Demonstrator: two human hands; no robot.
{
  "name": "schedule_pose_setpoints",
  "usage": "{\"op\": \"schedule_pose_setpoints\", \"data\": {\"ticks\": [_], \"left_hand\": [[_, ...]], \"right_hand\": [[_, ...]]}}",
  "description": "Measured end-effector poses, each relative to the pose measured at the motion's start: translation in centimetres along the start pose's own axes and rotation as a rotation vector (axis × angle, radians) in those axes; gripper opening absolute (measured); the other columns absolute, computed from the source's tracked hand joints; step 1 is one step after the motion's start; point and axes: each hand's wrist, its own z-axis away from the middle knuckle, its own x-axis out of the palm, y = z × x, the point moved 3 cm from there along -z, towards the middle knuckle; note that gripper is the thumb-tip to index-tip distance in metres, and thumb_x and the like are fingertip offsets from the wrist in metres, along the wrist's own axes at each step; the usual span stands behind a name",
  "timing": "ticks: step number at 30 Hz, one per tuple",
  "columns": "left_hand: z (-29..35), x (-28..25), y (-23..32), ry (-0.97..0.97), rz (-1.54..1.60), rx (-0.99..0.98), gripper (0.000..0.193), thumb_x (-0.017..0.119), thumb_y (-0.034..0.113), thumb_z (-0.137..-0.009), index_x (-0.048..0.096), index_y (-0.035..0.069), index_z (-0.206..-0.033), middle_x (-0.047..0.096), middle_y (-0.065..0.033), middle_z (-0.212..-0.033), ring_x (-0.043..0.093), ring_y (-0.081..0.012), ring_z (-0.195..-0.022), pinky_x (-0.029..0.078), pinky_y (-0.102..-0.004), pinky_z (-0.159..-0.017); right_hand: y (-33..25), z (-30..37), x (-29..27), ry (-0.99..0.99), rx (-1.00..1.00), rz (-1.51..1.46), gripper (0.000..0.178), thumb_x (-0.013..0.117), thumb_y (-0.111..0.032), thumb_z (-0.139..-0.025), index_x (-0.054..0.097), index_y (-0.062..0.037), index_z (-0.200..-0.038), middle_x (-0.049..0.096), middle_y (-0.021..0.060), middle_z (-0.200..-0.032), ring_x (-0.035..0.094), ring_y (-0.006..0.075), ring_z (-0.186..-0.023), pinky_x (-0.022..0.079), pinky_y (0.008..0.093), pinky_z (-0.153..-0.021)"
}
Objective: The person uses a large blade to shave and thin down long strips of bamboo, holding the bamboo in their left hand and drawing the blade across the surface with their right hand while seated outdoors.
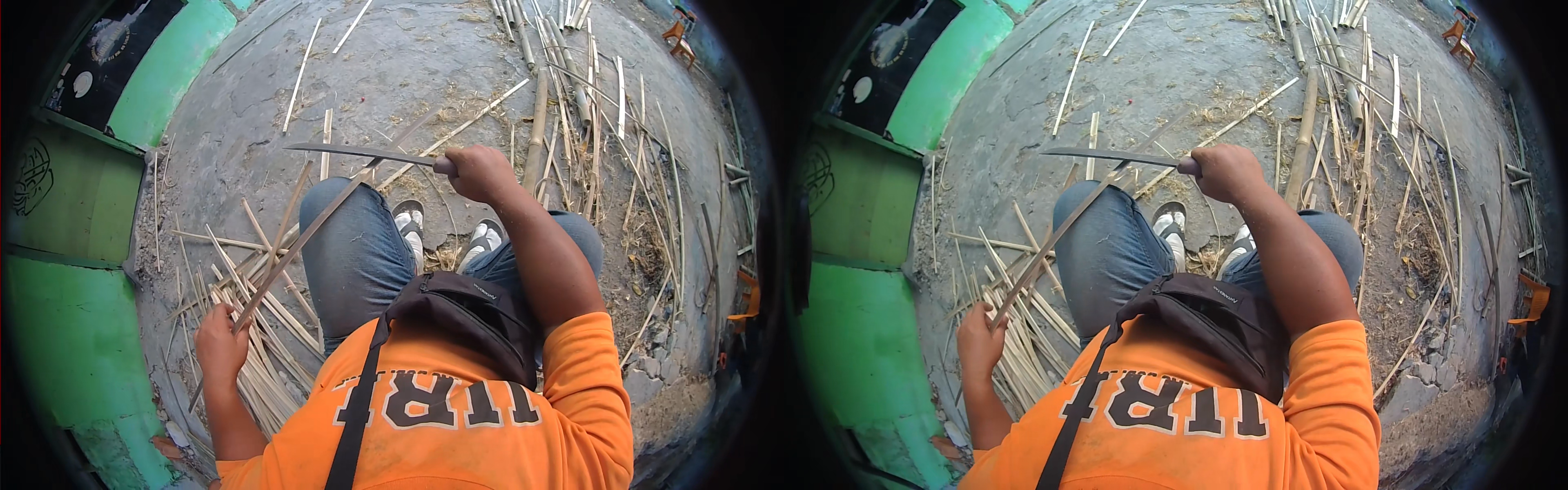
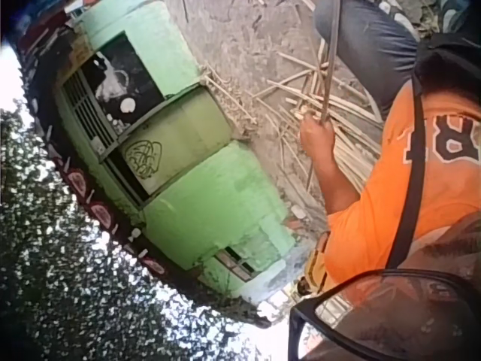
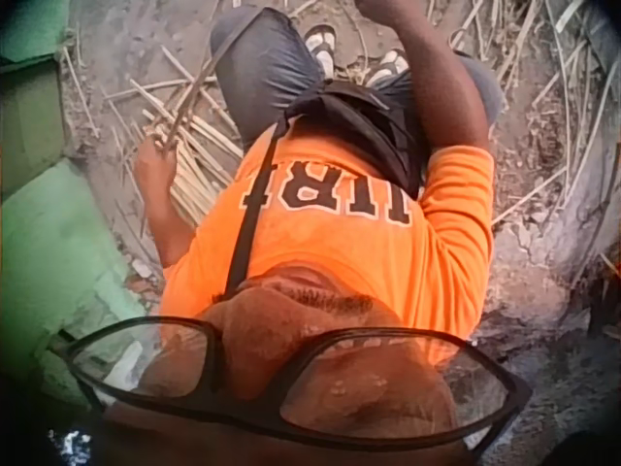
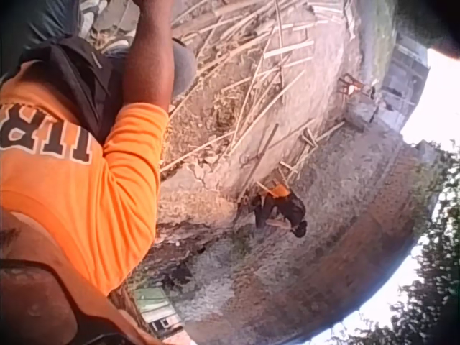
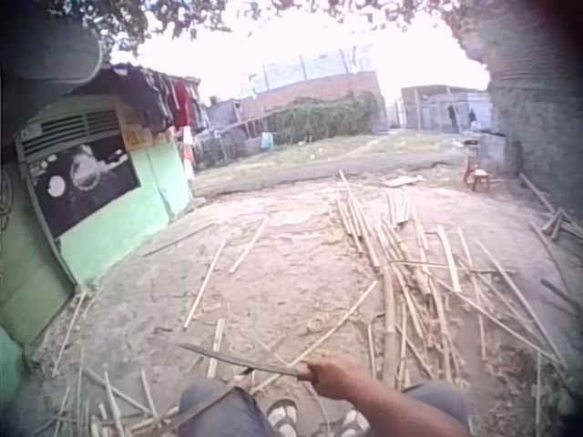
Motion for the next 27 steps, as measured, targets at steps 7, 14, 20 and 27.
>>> {"op": "schedule_pose_setpoints", "data": {"ticks": [7, 14, 20, 27], "left_hand": [[1.9, 5.9, -2.6, -0.057, 0.449, -0.097, 0.037, 0.073, 0.034, -0.101, 0.063, 0.002, -0.085, 0.057, -0.0118, -0.06, 0.054, -0.0236, -0.054, 0.044, -0.0384, -0.056], [-0.9, 10.1, 6.4, -0.122, 0.865, -0.096, 0.051, 0.058, 0.045, -0.109, 0.062, 0.001, -0.085, 0.058, -0.0054, -0.069, 0.053, -0.0147, -0.066, 0.044, -0.0345, -0.062], [-2.7, 10.5, 8.1, -0.131, 0.829, -0.018, 0.058, 0.041, 0.046, -0.114, 0.061, 0.0, -0.087, 0.059, -0.0108, -0.068, 0.057, -0.0224, -0.066, 0.046, -0.0393, -0.064], [-3.7, 11.4, 9.3, -0.078, 0.636, 0.035, 0.058, 0.041, 0.046, -0.114, 0.061, -0.002, -0.088, 0.063, -0.0266, -0.073, 0.063, -0.052, -0.075, 0.048, -0.0532, -0.066]], "right_hand": [[0.7, 0.0, -2.0, 0.135, 0.044, -0.08, 0.016, 0.069, -0.027, -0.091, 0.073, -0.0132, -0.098, 0.073, 0.0184, -0.09, 0.07, 0.0425, -0.087, 0.055, 0.0531, -0.076], [-0.9, 0.5, -2.3, 0.21, -0.034, -0.227, 0.016, 0.073, -0.025, -0.088, 0.072, -0.0111, -0.096, 0.072, 0.0196, -0.088, 0.07, 0.0438, -0.086, 0.055, 0.0532, -0.075], [-3.8, 1.2, -1.3, 0.141, -0.223, -0.129, 0.018, 0.07, -0.03, -0.091, 0.07, -0.0124, -0.09, 0.07, 0.0168, -0.082, 0.069, 0.0427, -0.081, 0.054, 0.0538, -0.071], [-3.7, -0.5, 1.9, 0.095, -0.184, -0.172, 0.018, 0.066, -0.03, -0.095, 0.067, -0.0119, -0.09, 0.07, 0.0174, -0.08, 0.069, 0.0435, -0.08, 0.053, 0.0559, -0.071]]}}
